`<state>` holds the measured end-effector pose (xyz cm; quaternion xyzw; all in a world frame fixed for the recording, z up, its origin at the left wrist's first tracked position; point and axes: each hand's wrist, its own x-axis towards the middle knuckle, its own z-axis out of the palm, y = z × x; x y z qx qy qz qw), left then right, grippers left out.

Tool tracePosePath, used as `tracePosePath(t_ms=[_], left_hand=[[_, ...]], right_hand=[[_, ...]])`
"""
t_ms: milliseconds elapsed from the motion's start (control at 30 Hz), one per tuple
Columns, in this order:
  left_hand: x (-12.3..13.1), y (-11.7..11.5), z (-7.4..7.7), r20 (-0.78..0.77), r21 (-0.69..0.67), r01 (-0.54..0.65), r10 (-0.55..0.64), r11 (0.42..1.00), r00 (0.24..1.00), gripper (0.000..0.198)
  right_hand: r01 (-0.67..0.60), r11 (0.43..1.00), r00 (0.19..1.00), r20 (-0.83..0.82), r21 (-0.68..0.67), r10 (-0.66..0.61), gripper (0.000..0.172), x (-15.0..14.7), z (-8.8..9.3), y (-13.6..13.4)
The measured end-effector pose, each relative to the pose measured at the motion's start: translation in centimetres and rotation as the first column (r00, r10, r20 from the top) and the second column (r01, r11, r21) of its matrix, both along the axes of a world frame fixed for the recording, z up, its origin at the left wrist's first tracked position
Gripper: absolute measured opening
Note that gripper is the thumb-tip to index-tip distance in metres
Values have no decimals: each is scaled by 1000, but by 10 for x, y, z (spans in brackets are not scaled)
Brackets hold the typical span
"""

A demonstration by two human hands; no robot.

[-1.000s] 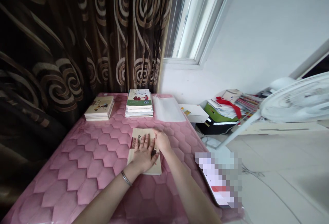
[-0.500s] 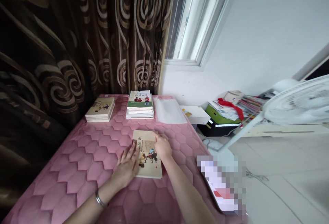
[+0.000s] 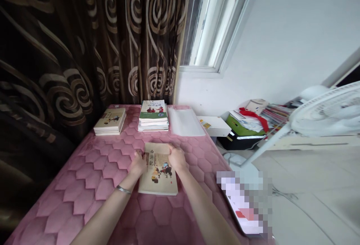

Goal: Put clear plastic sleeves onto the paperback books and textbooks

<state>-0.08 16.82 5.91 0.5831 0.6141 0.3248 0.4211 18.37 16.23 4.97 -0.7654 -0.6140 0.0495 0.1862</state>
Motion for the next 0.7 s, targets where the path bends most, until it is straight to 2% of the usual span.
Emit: tracePosePath(t_ms=[100, 200, 300, 367, 433, 467, 500, 567, 700], left_hand=[[-2, 4, 4, -145, 3, -45, 45, 999, 988, 50], [-14, 10, 4, -242, 29, -88, 93, 996, 966, 57], [-28, 12, 1, -416, 117, -107, 147, 987, 897, 63], [-33, 9, -2, -616, 261, -25, 186, 965, 766, 57], [-30, 1, -5, -769, 353, 159, 189, 922, 611, 48], [-25, -5, -7, -806, 355, 250, 160, 901, 570, 46], [-19, -12, -9, -827, 333, 339, 100, 880, 552, 45], [-5, -29, -15, -820, 278, 456, -38, 845, 571, 54], [12, -51, -25, -789, 226, 523, -161, 822, 593, 68]], right_hand=[[-17, 1000, 1000, 18, -11, 17, 47, -11, 3, 11], [-88, 996, 995, 55, -12, 89, 45, -30, 5, 24], [-140, 990, 988, 60, -23, 141, 43, -47, 3, 34], [-156, 987, 986, 54, -39, 158, 44, -54, 0, 37], [-159, 986, 986, 46, -54, 162, 47, -58, -1, 37], [-158, 986, 986, 42, -60, 161, 48, -59, -2, 37], [-158, 985, 986, 40, -64, 161, 50, -59, -2, 36], [-162, 984, 986, 34, -70, 165, 51, -60, -2, 34], [-143, 987, 984, 93, -76, 150, 47, -60, -4, 22]])
